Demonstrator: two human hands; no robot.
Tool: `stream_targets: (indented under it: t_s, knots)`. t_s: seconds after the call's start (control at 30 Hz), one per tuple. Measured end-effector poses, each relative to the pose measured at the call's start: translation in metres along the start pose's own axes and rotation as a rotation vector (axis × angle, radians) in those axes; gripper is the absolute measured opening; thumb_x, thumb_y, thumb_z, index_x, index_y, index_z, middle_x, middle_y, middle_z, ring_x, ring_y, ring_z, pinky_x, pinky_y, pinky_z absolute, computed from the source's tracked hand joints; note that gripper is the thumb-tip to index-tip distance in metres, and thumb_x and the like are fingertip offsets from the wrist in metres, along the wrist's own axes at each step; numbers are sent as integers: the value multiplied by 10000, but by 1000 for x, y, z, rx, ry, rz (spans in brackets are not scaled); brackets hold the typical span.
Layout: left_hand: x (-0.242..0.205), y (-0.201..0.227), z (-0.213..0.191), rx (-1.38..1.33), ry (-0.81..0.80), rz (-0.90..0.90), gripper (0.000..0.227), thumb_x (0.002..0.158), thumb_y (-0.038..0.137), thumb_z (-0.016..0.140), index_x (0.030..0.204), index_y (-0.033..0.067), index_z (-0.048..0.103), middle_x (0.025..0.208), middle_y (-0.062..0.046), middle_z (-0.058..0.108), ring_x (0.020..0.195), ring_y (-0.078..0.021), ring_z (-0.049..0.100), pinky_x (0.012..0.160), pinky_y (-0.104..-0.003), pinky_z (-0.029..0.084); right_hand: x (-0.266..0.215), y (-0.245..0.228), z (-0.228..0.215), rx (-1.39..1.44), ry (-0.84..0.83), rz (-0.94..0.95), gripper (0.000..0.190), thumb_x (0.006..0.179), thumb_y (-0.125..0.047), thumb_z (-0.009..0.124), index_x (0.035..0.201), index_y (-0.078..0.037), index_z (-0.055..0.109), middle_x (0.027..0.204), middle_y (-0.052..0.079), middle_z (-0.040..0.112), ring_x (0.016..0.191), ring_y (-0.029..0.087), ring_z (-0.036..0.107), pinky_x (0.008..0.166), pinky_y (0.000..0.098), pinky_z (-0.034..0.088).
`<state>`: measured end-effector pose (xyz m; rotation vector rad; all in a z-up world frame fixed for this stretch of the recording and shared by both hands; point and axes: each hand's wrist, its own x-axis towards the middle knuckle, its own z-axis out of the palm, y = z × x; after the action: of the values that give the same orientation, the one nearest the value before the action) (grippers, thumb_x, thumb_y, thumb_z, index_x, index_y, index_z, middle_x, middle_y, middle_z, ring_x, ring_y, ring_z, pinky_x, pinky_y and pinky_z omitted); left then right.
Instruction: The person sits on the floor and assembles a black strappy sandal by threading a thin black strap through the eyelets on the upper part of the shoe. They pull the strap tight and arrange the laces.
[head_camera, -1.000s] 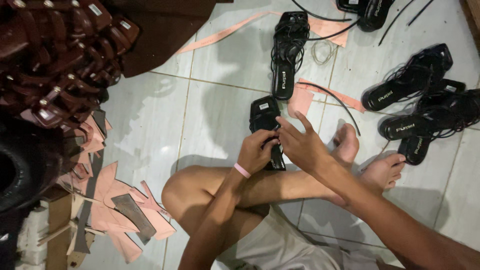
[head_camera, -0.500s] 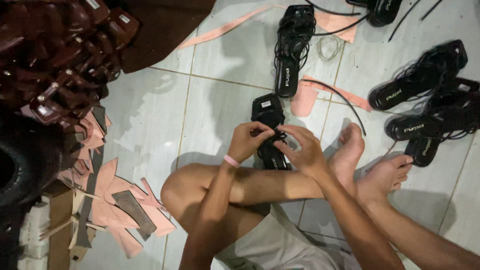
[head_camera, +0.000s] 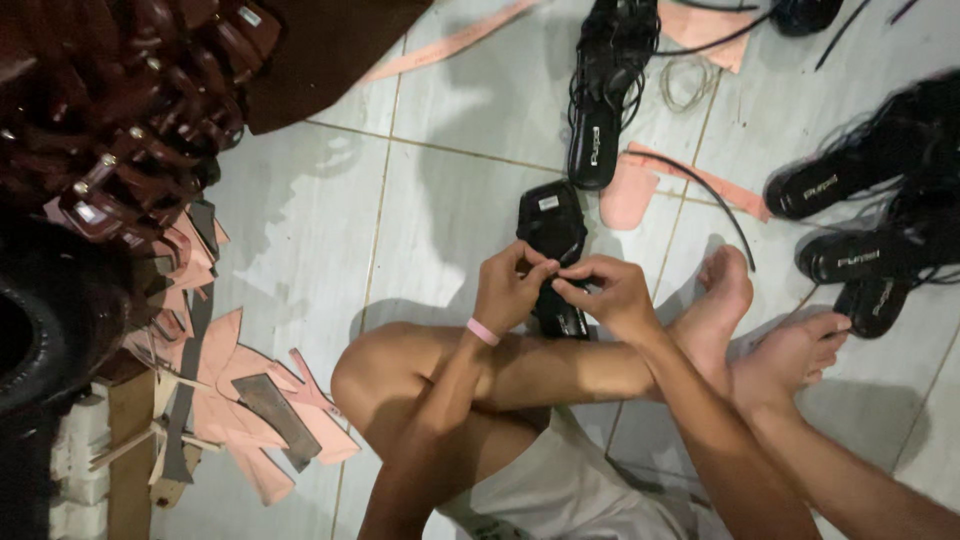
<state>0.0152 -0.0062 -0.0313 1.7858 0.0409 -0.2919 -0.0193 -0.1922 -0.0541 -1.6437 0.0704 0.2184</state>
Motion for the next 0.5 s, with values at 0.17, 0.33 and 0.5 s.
stream_targets:
  t_s: [0.17, 0.33, 0.5]
  knots:
    - [6, 10, -5, -65, -187, -9, 150, 906, 138, 774, 956, 2, 736, 807, -69, 743, 730, -68, 673, 658, -249, 557, -6, -12, 0, 81, 74, 84, 359, 829, -57, 822, 1164, -13, 700, 1001, 64, 750, 926, 82, 690, 851, 234, 565]
    - [5, 17, -5, -10, -109, -129, 146, 851, 121, 813, 926, -5, 816, 772, -106, 785, 684, -95, 682, 617, -249, 543, -6, -11, 10, 43, 146, 111, 267, 836, -60, 831, 1081, 6, 746, 974, 68, 780, 851, 74, 705, 762, 219, 588]
    - [-4, 16, 4, -143, 94, -54, 124, 868, 107, 794, 910, -9, 804, 811, -85, 789, 724, -83, 706, 661, -232, 566, -5, 3, 20, 52, 188, 137, 228, 875, -68, 830, 1080, 11, 768, 936, 67, 779, 799, 59, 680, 702, 208, 566]
